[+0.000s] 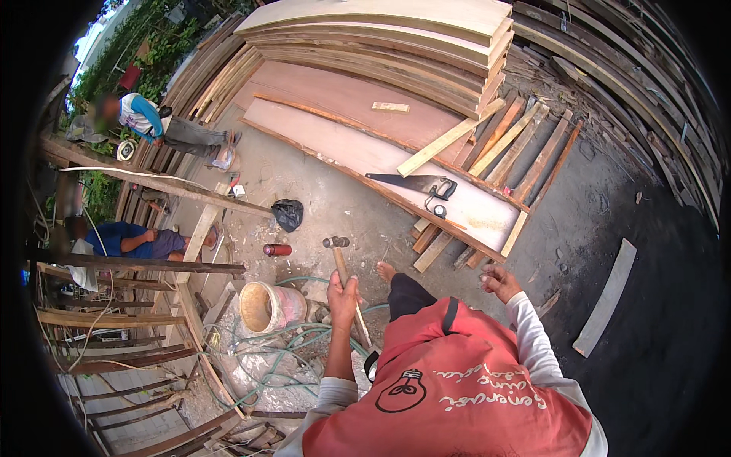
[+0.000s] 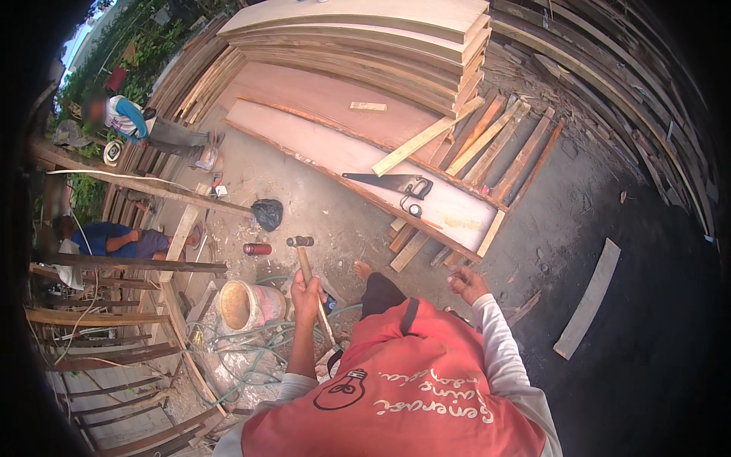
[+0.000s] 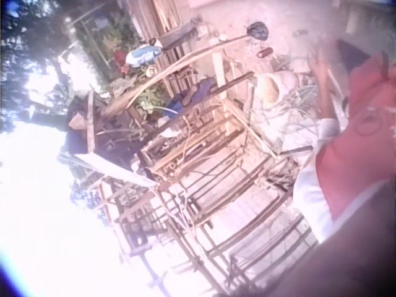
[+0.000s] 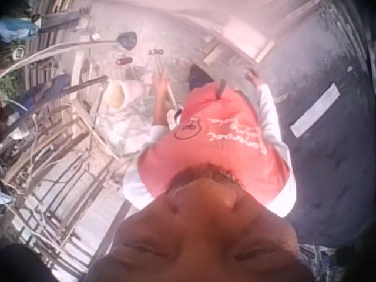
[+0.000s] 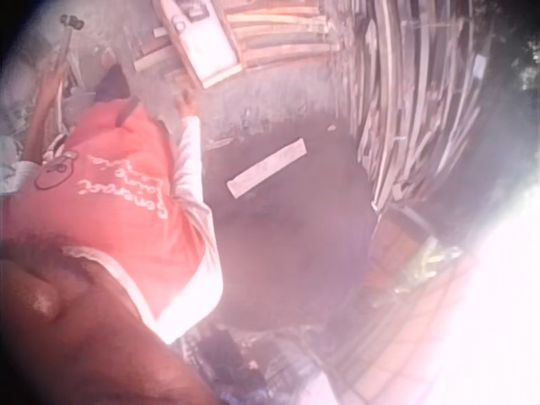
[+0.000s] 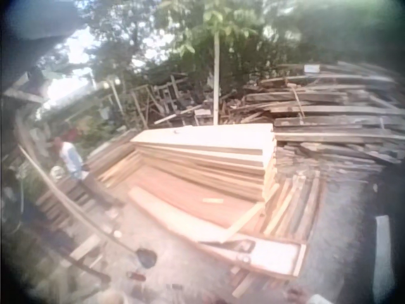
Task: The person constructs a wooden frame by aligning wood pieces, hammering nails to join them, and marking a piece of wood with a pencil using a square for measurement.
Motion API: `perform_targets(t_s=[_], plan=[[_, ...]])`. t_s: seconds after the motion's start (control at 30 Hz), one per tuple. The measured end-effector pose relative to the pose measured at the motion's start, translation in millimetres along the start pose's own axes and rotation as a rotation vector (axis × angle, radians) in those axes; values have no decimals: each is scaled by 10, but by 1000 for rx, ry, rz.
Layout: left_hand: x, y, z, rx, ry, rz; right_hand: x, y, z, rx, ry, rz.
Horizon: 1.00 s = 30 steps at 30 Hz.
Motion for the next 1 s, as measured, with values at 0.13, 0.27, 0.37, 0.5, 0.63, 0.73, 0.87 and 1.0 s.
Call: perform_targets(t_s=[0.13,0.27,0.37,0.5,0.63,0.73,0.87,1.0], plan=[[345,-1078,31,-8,112,131,-531,-549,1202,-202,18,-26],[803,-2019,424,-126,235,111,-1064,-1041,2298,-302,97,-148],[940,-2443,761,-263,315,73,-1606,-1306,2874,-305,42,-183],[1112,-2707,1241,-529,255,52,-1896,-1881,3007,-117,23,-349],[968,-3110,1300,-935,-49,187,-2198,-2258,3250,-67,-419,-46],[812,-3865,1059,-1153,-371,343,-2092,-2618,3430,72,-781,87],[166,-5409,174,-909,-568,-27,-1962,-3612,3634,301,-1085,189],[-286,-6494,-1390,-440,-633,-461,-1695,-4117,3845,543,-1293,268]])
Point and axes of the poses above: each hand's wrist, its own y-axis away from the middle knuckle, its own z-axis out of the palm, x = y × z, the point moved 3 cm from there along -y, towards the middle knuckle, and after that the axes turned 1 degree about z, right-handed, at the moved point
